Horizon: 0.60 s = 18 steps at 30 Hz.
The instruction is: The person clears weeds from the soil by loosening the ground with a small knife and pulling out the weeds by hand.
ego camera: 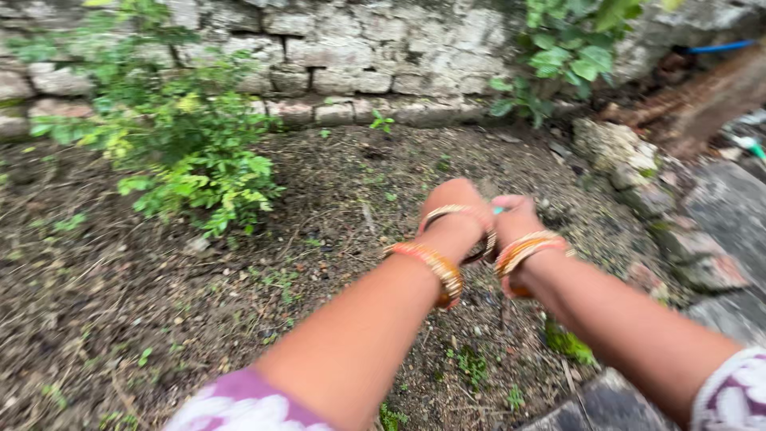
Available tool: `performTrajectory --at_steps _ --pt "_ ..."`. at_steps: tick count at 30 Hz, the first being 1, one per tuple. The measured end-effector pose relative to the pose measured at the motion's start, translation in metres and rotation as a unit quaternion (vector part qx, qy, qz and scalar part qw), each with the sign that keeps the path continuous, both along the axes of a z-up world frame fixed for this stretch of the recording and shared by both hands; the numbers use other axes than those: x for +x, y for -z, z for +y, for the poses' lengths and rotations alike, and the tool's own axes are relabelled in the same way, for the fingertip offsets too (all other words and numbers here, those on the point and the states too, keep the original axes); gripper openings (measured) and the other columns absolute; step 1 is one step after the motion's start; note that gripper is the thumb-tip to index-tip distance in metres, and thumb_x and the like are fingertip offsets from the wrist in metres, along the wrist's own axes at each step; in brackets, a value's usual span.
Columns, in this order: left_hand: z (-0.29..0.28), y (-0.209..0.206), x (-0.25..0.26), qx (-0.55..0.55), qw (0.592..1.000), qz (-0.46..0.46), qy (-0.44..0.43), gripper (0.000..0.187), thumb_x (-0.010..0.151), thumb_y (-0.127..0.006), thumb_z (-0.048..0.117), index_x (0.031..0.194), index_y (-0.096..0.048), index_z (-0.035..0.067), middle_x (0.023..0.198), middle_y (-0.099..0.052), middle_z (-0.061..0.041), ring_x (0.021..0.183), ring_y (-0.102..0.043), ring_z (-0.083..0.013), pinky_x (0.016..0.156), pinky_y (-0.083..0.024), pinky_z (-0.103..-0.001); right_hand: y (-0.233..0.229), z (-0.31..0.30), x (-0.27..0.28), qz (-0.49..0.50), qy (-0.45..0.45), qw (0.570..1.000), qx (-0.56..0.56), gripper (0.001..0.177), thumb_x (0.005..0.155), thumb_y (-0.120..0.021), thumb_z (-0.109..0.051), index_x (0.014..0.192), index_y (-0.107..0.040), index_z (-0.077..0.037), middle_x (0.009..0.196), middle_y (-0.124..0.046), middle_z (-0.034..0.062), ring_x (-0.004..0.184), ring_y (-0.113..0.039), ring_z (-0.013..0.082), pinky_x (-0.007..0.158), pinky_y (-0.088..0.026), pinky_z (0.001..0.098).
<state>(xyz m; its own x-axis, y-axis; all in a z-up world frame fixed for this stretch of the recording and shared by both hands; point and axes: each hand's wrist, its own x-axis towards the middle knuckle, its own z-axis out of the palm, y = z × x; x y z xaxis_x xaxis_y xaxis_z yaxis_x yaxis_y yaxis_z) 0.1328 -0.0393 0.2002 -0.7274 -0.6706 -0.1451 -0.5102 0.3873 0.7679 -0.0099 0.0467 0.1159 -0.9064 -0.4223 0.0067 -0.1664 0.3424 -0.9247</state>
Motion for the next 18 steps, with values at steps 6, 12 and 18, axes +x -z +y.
performTrajectory --at_steps 6,12,18 --pt "0.060 -0.031 -0.059 0.098 0.993 0.054 0.029 0.033 0.084 -0.071 0.028 0.106 -0.079 0.006 0.112 -0.077 -0.020 0.104 -0.076 -0.0360 0.089 -0.061 -0.047 -0.081 0.078 -0.005 -0.045 0.037 0.998 0.029 0.036 0.092 -0.071 -0.018 0.121 -0.055 -0.005 0.080 -0.063 0.0061 0.054 -0.052 0.0134 0.043 -0.040 0.0325" --pt "0.095 -0.047 -0.076 0.037 0.995 0.073 0.049 0.053 0.085 -0.075 0.051 0.109 -0.076 0.003 0.116 -0.072 -0.023 0.108 -0.071 -0.0381 0.092 -0.058 -0.047 -0.119 0.114 -0.005 -0.010 -0.035 0.998 0.051 0.008 0.092 -0.067 -0.009 0.091 -0.074 -0.006 0.069 -0.064 0.0020 0.051 -0.051 0.0127 0.043 -0.037 0.0318" --pt "0.152 -0.086 -0.096 0.047 0.986 0.035 0.154 0.042 0.083 -0.068 0.037 0.094 -0.091 0.004 0.103 -0.084 -0.013 0.099 -0.083 -0.0271 0.088 -0.062 -0.042 -0.156 0.182 -0.001 -0.066 0.011 0.998 0.010 0.027 0.104 -0.049 -0.014 0.089 -0.070 -0.013 0.068 -0.059 -0.0009 0.051 -0.050 0.0093 0.045 -0.042 0.0299"
